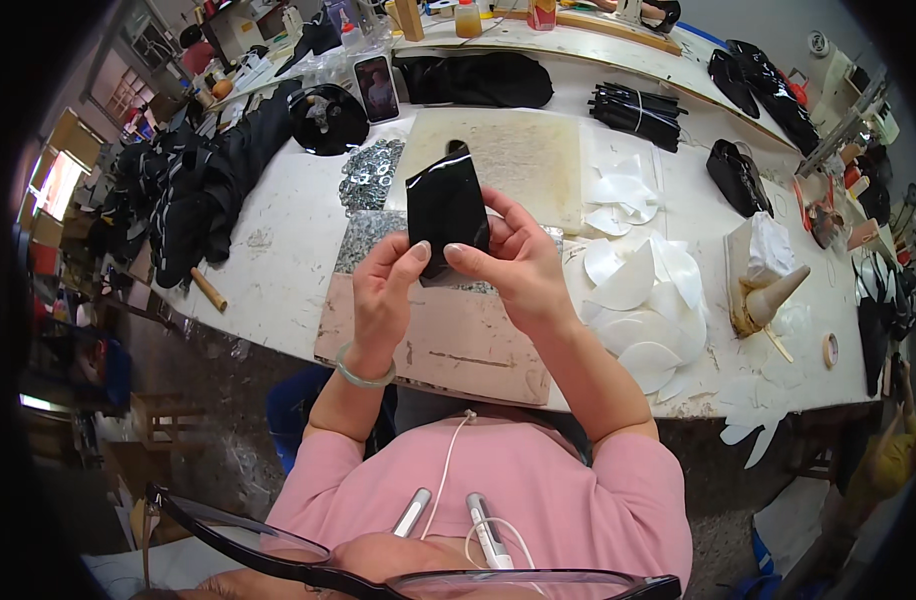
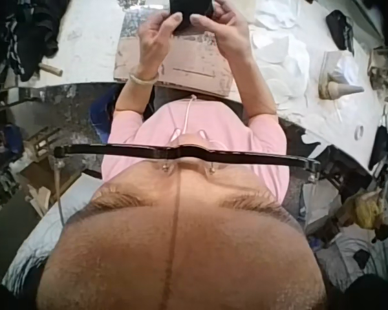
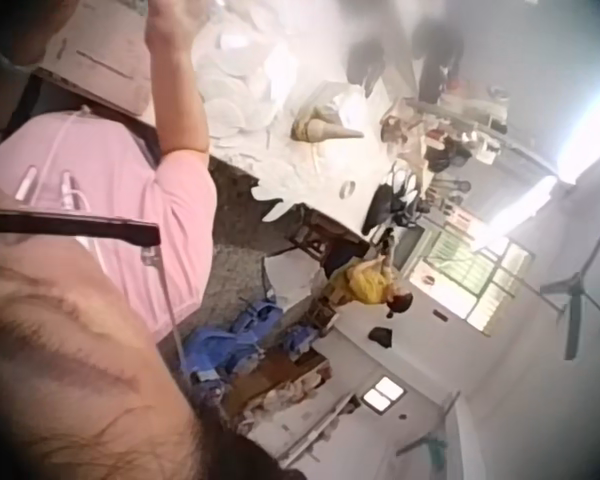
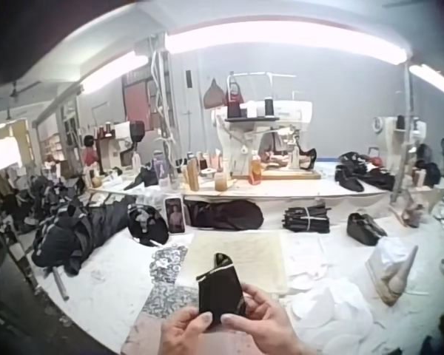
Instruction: The person peels paper backings from adhesive pads and attaches them to shoe upper components by hand, then fits and presses the leather pieces together.
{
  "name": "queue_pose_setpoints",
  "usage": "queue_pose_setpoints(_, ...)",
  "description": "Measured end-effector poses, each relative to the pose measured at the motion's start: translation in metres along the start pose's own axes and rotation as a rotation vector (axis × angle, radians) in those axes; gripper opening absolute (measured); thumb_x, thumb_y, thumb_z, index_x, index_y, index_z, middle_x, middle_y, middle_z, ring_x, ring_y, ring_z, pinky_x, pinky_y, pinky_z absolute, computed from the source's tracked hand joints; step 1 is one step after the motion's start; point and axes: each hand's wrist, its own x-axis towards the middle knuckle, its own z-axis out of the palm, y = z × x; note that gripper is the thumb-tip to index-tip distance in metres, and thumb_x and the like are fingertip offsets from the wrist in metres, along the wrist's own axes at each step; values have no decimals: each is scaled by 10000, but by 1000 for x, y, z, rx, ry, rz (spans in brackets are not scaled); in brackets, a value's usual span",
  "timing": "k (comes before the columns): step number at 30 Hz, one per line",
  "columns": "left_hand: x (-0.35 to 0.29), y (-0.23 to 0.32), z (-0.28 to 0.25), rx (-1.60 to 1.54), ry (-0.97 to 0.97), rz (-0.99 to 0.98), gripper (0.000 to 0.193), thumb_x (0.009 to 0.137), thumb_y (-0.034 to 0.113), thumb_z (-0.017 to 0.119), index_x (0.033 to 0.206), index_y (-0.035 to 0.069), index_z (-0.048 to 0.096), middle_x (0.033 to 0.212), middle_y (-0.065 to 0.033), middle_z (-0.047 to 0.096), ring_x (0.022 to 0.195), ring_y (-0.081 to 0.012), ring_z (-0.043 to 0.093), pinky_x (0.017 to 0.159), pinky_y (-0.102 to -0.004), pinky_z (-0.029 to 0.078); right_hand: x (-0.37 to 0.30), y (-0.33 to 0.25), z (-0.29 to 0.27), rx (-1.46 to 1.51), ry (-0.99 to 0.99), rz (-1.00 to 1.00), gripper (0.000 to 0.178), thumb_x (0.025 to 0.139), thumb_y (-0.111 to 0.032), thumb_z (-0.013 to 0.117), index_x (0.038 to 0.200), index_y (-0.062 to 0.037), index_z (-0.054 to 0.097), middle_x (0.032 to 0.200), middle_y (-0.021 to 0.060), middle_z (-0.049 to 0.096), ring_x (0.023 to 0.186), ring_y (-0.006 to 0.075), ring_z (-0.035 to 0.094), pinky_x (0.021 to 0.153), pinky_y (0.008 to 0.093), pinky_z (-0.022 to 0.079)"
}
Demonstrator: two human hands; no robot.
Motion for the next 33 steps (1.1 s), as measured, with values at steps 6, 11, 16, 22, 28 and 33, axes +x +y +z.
queue_pose_setpoints(6, 5, -9, -2, 11, -13, -86, 257, 950, 252, 571, 860, 17, 624, 744, 54, 560, 633, -9, 443, 548, -169, 369, -6, 5, -8, -36, -84, 48, 754, 741, 59, 722, 1363, 103, 299, 1043, 124, 638, 922, 147, 631, 753, 278, 543)
queue_pose_setpoints(11, 2, -14, 7, -233, 112, -159, 289, 958, 274, 551, 904, 6, 647, 771, 23, 616, 660, -16, 528, 562, -160, 426, -2, 6, -7, 182, -73, 223, 600, 820, 46, 637, 1347, 88, 353, 1054, 123, 641, 927, 136, 631, 817, 252, 512)
queue_pose_setpoints(16, 7, -9, 3, -420, 117, -270, 315, 958, 282, 543, 978, -16, 641, 838, -9, 654, 711, -48, 603, 612, -170, 489, 0, 13, -18, 243, -78, 238, 549, 843, 1, 654, 1307, 113, 384, 1014, 128, 659, 906, 140, 640, 810, 248, 514)
queue_pose_setpoints(22, -3, -10, -5, -446, 30, -222, 234, 917, 200, 610, 1009, -14, 612, 894, -37, 660, 758, -82, 620, 671, -186, 502, -1, 11, -21, 209, -27, 177, 471, 847, -8, 654, 1251, 95, 436, 960, 129, 667, 880, 149, 647, 792, 255, 526)
queue_pose_setpoints(28, -4, -13, -12, -524, 23, -300, 178, 894, 153, 642, 979, -3, 618, 885, -43, 661, 753, -63, 605, 676, -171, 477, 2, 9, -17, 269, -75, 249, 484, 838, -17, 667, 1246, 81, 425, 989, 138, 655, 897, 162, 643, 814, 265, 520)
queue_pose_setpoints(33, -8, -19, -12, -295, 55, -108, 145, 874, 112, 667, 950, -3, 624, 884, -34, 656, 774, -52, 595, 694, -178, 478, -3, 1, -1, 80, -30, 133, 623, 798, 3, 698, 1310, 88, 354, 983, 125, 651, 896, 160, 636, 819, 285, 516)
